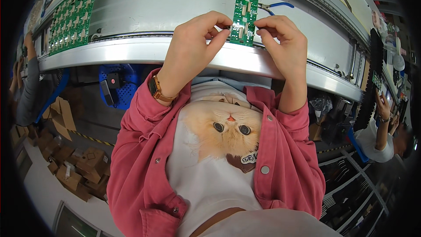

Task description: The person assembles circuit boards by taking electronic components, inserting them into a printed circuit board strip by hand, placing the assembled board strip onto the conveyor line, and inserting components into another board strip.

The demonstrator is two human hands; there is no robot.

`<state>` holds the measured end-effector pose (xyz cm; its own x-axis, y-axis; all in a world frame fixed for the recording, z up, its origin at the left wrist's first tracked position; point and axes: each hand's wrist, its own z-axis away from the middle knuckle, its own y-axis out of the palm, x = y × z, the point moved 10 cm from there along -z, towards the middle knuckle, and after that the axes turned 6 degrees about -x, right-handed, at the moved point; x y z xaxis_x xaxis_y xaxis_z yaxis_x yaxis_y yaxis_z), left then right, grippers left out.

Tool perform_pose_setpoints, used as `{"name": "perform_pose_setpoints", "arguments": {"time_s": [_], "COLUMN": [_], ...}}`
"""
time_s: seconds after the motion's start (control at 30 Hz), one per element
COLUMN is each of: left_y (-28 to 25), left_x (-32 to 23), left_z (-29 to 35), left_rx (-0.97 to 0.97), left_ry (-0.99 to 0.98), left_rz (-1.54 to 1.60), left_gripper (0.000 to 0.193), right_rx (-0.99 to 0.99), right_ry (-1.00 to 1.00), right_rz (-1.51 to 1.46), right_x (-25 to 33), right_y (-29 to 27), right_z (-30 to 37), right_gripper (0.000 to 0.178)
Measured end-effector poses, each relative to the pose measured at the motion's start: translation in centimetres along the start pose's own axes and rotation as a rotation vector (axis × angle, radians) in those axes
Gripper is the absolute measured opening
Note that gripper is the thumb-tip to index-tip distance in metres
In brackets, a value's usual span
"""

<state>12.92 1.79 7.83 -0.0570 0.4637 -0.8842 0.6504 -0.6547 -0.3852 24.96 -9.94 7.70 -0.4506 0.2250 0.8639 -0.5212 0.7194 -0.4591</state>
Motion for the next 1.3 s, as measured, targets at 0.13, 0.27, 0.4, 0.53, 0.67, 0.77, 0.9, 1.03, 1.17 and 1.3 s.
{"name": "perform_pose_setpoints", "arguments": {"time_s": [0.13,0.27,0.4,0.53,0.67,0.77,0.9,1.03,1.17,1.3], "left_y": [-0.1,-0.1,0.0,0.0,0.0,0.0,0.0,-0.4,0.0,0.2], "left_x": [-0.7,-0.6,-0.3,-0.5,-0.8,-1.1,-1.1,-0.8,-1.0,-1.3], "left_z": [0.0,0.0,0.2,0.2,0.1,0.0,-0.1,0.1,0.3,0.2], "left_rx": [-0.021,-0.009,0.005,0.008,0.005,0.0,0.013,-0.019,-0.048,-0.052], "left_ry": [0.08,0.065,0.027,0.039,0.074,0.107,0.062,0.083,0.144,0.179], "left_rz": [-0.004,-0.042,-0.054,-0.065,-0.078,-0.088,-0.13,-0.168,-0.188,-0.203], "left_gripper": [0.018,0.018,0.019,0.018,0.017,0.017,0.019,0.019,0.018,0.017], "right_rx": [0.073,0.041,0.069,0.083,0.091,0.102,0.075,0.179,0.315,-0.058], "right_ry": [-0.094,-0.037,-0.12,-0.168,-0.192,-0.202,-0.258,-0.48,-0.023,-0.672], "right_rz": [0.098,0.085,0.148,0.177,0.192,0.217,0.248,0.525,0.963,0.643], "right_x": [0.8,0.7,1.1,1.1,1.2,1.4,3.7,6.5,-3.7,1.5], "right_y": [0.9,0.8,1.1,1.3,1.3,1.3,-0.3,-0.9,-0.3,0.8], "right_z": [0.2,0.2,0.2,0.3,0.4,0.5,0.0,-4.1,-17.4,-20.3], "right_gripper": [0.017,0.016,0.017,0.016,0.017,0.019,0.019,0.019,0.025,0.029]}}
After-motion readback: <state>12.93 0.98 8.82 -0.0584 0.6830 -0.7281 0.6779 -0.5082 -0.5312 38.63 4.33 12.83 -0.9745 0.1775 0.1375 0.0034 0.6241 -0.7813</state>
